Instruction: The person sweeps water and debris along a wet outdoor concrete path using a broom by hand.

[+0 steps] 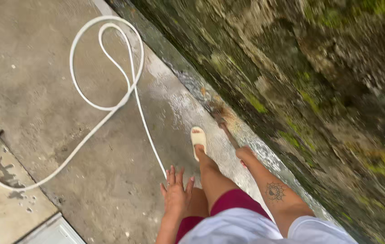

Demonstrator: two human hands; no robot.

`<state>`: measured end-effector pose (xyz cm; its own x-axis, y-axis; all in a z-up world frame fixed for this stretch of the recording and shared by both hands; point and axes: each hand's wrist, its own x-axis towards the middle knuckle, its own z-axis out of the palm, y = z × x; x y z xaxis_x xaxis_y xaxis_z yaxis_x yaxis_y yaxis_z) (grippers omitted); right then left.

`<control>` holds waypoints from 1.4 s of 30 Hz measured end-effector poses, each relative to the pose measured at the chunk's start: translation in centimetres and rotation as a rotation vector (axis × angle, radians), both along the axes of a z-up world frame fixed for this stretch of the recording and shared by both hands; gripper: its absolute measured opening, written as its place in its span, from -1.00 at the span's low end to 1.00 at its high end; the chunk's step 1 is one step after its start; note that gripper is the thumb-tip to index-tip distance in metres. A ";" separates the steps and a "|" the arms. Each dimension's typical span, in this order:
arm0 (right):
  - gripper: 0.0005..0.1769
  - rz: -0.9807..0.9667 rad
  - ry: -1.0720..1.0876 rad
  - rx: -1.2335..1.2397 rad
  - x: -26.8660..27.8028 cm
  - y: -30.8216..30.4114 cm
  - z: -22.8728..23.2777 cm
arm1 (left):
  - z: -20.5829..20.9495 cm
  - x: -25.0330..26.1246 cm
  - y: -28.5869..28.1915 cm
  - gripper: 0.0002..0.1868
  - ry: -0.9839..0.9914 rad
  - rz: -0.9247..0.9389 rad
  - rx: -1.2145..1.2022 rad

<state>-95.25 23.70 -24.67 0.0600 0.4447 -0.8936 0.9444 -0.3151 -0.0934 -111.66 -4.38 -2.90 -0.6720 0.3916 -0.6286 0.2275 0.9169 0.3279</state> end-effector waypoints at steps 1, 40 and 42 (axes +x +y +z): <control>-0.69 0.019 0.024 -0.008 -4.2 0.8 -0.8 | -0.1 -1.9 0.5 -0.34 0.018 -0.005 -0.004; -0.40 0.129 -0.032 0.073 -48.7 -4.1 5.4 | -0.1 -55.5 -2.9 -0.33 0.048 -0.458 0.127; -0.23 -0.022 -0.089 -0.064 -42.2 -5.3 8.1 | 0.1 -56.3 -1.2 -0.34 0.007 -0.501 0.144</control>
<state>-137.45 18.41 -16.60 0.1495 0.3844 -0.9110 0.9408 -0.3389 0.0114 -167.98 -5.56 -2.80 -0.3841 0.7484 -0.5407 0.6297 0.6406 0.4394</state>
